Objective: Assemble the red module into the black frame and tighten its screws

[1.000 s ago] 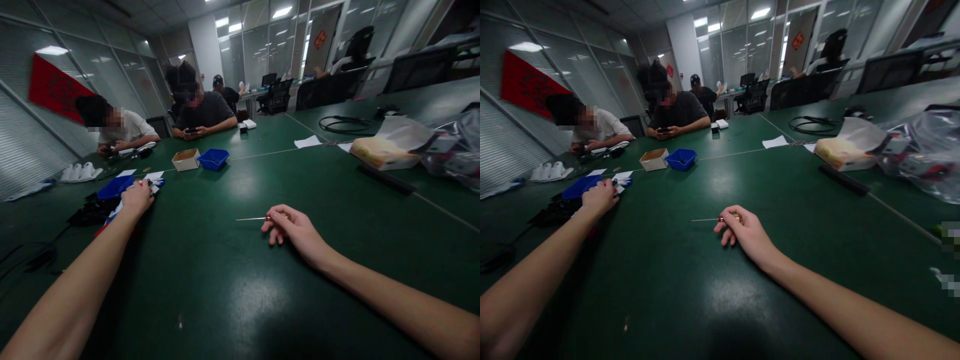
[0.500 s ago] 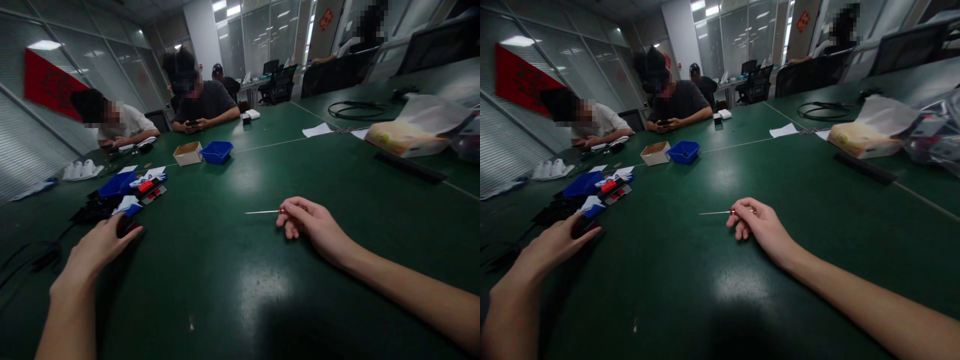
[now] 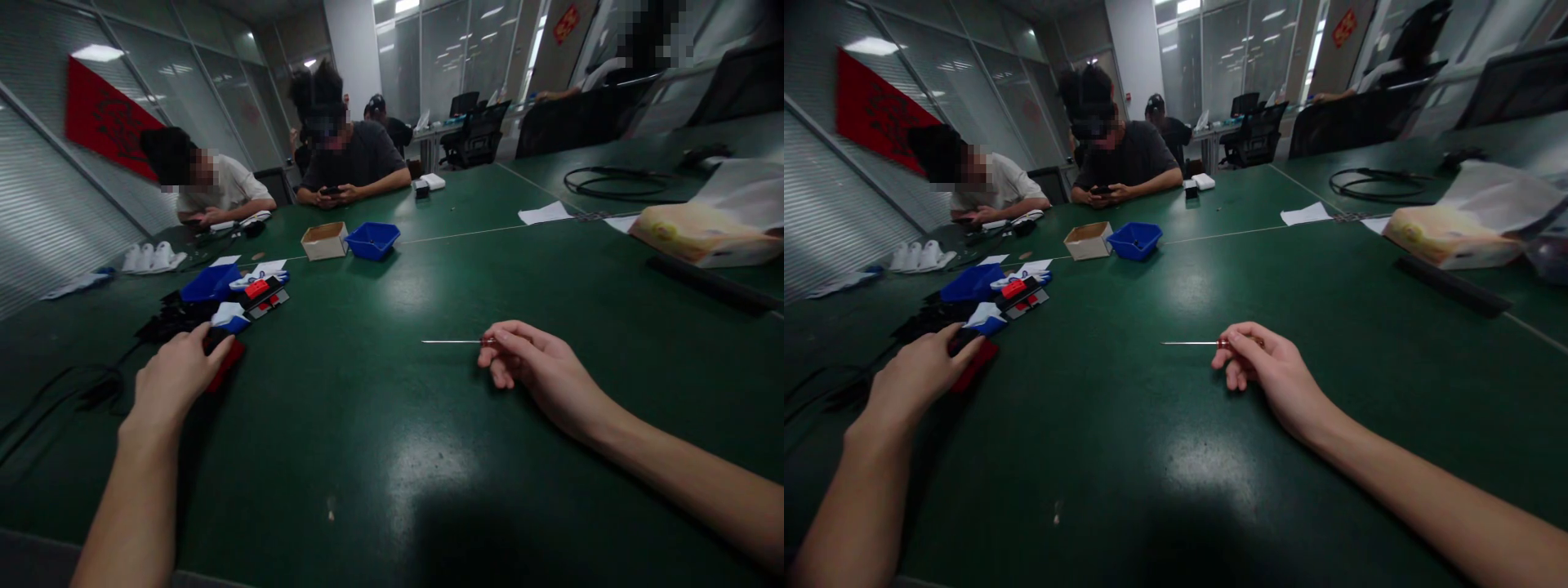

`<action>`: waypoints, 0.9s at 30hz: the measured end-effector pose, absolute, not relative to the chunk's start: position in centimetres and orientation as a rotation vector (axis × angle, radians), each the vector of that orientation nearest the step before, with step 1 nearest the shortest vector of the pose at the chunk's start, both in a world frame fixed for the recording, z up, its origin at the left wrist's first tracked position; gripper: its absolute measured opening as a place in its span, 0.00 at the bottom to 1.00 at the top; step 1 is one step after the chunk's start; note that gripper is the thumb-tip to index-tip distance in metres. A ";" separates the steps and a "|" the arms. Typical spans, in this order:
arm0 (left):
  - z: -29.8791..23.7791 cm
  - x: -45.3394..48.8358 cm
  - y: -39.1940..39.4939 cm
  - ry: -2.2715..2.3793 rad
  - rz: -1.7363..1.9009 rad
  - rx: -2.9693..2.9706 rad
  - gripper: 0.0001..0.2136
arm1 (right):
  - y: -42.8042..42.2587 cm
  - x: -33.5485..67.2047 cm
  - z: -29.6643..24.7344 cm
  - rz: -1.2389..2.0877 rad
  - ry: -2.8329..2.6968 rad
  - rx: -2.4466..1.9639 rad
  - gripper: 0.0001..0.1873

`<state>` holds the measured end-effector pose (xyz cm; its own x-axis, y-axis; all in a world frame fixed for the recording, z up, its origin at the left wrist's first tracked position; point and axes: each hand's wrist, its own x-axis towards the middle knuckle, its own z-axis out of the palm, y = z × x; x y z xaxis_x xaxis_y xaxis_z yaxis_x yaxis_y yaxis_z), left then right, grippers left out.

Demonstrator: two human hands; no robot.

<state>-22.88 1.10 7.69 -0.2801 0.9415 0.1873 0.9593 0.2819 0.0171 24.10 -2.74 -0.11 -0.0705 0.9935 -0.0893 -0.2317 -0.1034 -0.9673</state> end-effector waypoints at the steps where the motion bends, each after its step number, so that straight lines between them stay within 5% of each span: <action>1: 8.1 -22.5 0.9 -2.443 -0.116 -1.724 0.40 | -2.7 24.1 -0.1 1.427 -1.022 -1.075 0.22; 5: 9.9 -20.1 0.0 -2.356 -0.330 -1.469 0.36 | -2.6 24.1 -0.1 1.423 -1.021 -1.079 0.21; 11: 6.3 -12.6 0.4 -2.582 -1.748 -2.157 0.30 | -3.1 24.1 -0.3 1.258 -1.210 -1.110 0.21; 14: 3.1 -6.7 0.3 -2.711 -1.668 -2.638 0.26 | -3.7 23.9 -0.3 1.008 -1.540 -1.134 0.18; 17: 1.3 -1.6 0.1 -2.345 -1.420 -3.099 0.25 | -4.3 23.5 -0.2 0.697 -1.815 -1.043 0.17; 22: 1.2 1.3 0.1 -2.035 -1.189 -3.078 0.19 | -4.4 23.3 -0.1 0.547 -1.995 -1.113 0.18; 27: 5.0 -3.5 0.2 -1.766 -0.435 -2.683 0.21 | -4.1 24.0 0.0 0.434 -2.175 -1.316 0.18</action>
